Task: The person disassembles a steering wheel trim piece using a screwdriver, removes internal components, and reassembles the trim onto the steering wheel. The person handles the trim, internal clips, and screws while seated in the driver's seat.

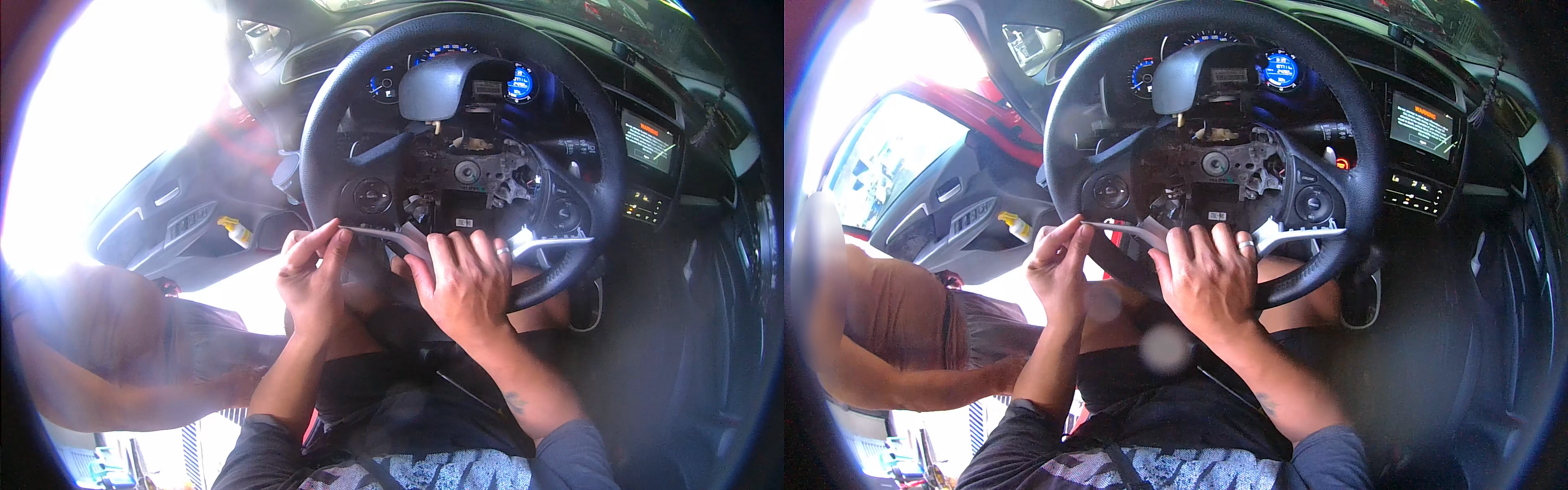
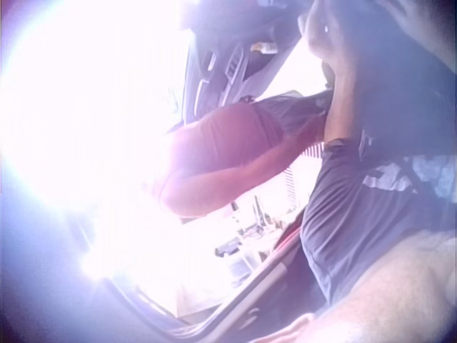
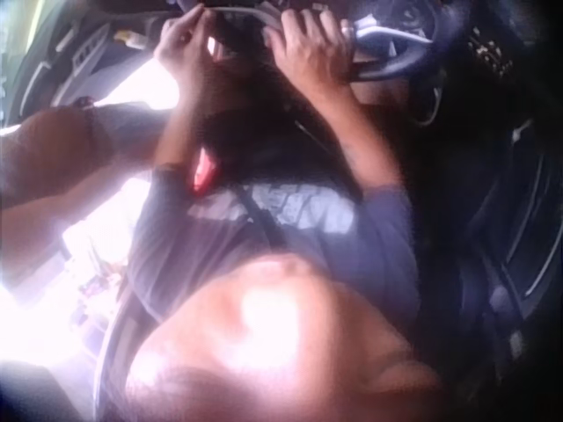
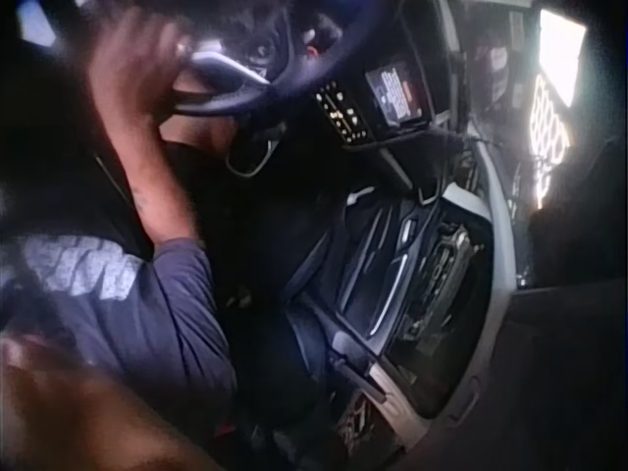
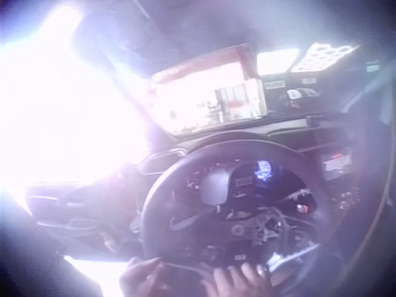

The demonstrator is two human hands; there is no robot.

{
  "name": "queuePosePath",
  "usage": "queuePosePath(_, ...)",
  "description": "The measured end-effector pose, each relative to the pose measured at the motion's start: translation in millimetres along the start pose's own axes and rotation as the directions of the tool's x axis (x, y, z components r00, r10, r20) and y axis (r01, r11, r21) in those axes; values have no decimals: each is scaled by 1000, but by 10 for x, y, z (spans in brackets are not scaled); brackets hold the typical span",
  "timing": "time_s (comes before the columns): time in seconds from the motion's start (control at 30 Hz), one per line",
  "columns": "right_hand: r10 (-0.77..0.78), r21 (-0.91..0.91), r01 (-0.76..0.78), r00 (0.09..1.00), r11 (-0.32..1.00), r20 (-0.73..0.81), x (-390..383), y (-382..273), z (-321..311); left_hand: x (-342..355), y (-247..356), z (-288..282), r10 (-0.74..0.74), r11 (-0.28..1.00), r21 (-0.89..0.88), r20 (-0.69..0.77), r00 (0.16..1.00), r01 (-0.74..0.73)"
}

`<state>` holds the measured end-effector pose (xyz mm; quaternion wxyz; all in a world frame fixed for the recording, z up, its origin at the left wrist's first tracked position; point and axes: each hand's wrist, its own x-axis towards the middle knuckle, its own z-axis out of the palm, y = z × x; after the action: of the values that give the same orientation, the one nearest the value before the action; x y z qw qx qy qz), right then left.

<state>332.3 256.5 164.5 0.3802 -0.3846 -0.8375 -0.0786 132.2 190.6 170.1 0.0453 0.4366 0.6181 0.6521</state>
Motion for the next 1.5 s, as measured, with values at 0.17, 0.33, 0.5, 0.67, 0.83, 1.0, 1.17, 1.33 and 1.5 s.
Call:
queuePosePath(0.17, 15, -6, -15, 1000, 1000, -3, -20, -32, 20, 11, -133, 8, 41, 975, -216, -36, 999, -48)
queuePosePath(0.33, 25, -18, -24, 999, 1000, 21, -15, -53, 8, 76, -127, 81, -41, 910, -410, 70, 997, 66)
queuePosePath(0.5, -13, 9, 13, 1000, 1000, 12, -67, 5, -11, 99, -226, 34, -154, 794, -520, 328, 932, 314)
queuePosePath(0.67, -175, 135, 183, 982, 974, -68, -478, 195, -567, 62, -439, 76, -167, 575, -719, 364, 916, 391)
queuePosePath(0.83, -225, 282, 242, 970, 928, -92, -1059, 614, -780, 37, -1091, 5, -418, 638, -461, 466, 780, 617)
queuePosePath(1.0, -141, 339, 185, 978, 922, -152, -1243, 856, -569, -155, -1283, 256, -379, 325, -531, 685, 622, 783)
queuePosePath(1.17, -106, 450, 183, 976, 874, -193, -1390, 977, -207, 6, -1430, 477, -247, 70, -519, 819, 519, 852)
queuePosePath(1.33, -112, 468, 195, 973, 862, -201, -1522, 1043, -60, 314, -1604, 583, 173, 154, -428, 899, 403, 890)
queuePosePath(1.5, -161, 446, 220, 973, 868, -168, -1581, 1101, -55, 226, -1646, 755, 84, 10, -468, 881, 465, 884)
